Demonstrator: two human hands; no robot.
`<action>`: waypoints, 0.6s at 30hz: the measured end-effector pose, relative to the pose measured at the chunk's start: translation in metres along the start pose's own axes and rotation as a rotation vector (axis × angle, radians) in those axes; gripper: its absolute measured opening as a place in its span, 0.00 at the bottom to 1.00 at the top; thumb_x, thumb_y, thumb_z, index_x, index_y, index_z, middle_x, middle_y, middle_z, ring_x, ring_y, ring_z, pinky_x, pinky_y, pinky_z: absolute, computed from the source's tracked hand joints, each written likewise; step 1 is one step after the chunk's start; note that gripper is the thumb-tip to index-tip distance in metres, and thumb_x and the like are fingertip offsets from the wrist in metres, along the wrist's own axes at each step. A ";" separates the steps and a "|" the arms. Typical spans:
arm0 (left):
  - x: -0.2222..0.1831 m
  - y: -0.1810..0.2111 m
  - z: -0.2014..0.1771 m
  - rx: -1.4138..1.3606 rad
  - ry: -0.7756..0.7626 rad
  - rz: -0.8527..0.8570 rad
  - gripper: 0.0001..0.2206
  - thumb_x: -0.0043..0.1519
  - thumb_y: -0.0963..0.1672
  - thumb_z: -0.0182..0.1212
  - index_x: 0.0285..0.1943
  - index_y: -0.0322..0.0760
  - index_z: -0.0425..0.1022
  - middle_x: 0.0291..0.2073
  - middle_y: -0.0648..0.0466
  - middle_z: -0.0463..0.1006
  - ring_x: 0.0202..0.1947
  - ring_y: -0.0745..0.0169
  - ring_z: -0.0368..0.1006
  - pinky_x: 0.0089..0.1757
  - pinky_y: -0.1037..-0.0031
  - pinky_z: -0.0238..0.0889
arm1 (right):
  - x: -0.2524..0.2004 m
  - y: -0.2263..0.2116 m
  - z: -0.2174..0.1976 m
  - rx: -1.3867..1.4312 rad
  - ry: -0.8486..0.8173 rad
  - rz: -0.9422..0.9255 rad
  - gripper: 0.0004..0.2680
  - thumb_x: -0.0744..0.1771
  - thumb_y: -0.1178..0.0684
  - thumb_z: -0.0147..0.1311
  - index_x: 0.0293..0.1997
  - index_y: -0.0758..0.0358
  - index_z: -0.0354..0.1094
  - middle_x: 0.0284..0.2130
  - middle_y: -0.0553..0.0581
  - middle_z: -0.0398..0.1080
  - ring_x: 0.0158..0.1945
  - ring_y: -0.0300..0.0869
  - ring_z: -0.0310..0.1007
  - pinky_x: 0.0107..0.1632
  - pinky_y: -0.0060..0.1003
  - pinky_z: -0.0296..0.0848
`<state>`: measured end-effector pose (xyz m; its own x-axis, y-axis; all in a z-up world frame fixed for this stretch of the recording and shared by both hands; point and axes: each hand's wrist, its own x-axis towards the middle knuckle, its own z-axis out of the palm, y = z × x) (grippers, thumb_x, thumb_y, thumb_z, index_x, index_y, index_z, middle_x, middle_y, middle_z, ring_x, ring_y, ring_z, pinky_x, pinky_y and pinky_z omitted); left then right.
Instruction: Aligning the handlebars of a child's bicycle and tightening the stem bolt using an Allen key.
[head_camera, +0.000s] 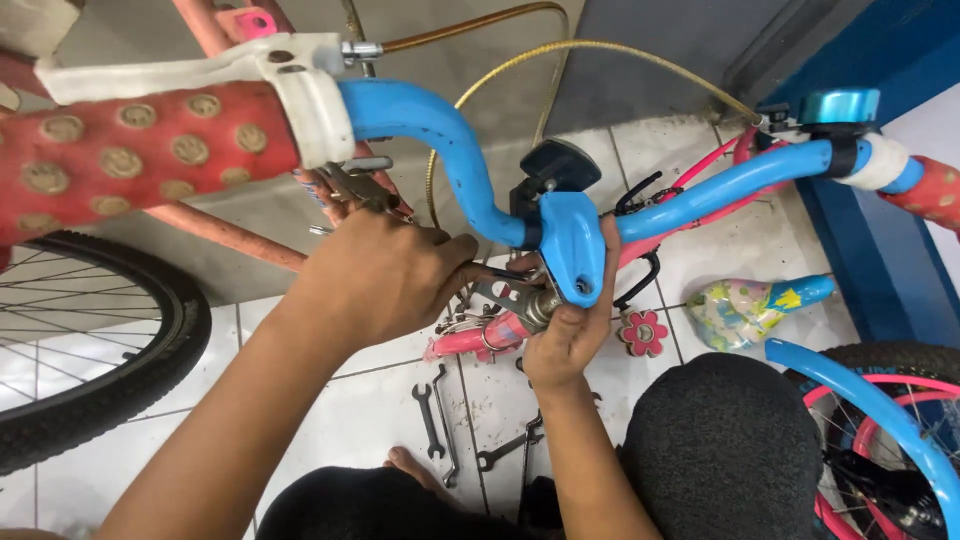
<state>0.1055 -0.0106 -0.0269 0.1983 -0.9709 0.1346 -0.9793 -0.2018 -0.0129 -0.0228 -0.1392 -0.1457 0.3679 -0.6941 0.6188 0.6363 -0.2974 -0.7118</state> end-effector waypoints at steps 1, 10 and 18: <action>-0.001 -0.002 0.001 -0.002 0.001 0.004 0.16 0.69 0.54 0.47 0.42 0.50 0.80 0.25 0.54 0.84 0.24 0.50 0.82 0.29 0.62 0.74 | 0.003 0.000 0.001 -0.004 0.002 -0.002 0.31 0.71 0.36 0.41 0.76 0.74 0.38 0.40 0.72 0.73 0.43 0.50 0.79 0.46 0.39 0.82; -0.008 -0.002 0.006 -0.051 0.098 0.011 0.15 0.69 0.53 0.50 0.38 0.48 0.78 0.22 0.53 0.82 0.21 0.49 0.80 0.27 0.59 0.72 | -0.001 0.005 0.002 0.029 0.006 -0.002 0.30 0.72 0.38 0.42 0.76 0.75 0.39 0.42 0.74 0.74 0.42 0.51 0.79 0.48 0.42 0.82; -0.004 -0.012 0.023 0.110 0.336 0.199 0.15 0.72 0.51 0.46 0.37 0.45 0.73 0.23 0.56 0.77 0.22 0.56 0.76 0.28 0.69 0.70 | 0.002 0.000 -0.005 -0.003 0.033 -0.014 0.32 0.70 0.35 0.41 0.74 0.78 0.40 0.40 0.73 0.73 0.39 0.52 0.80 0.45 0.42 0.84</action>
<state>0.1170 -0.0079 -0.0502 -0.0365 -0.8999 0.4346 -0.9836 -0.0444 -0.1747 -0.0257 -0.1438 -0.1466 0.3368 -0.7111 0.6172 0.6393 -0.3085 -0.7043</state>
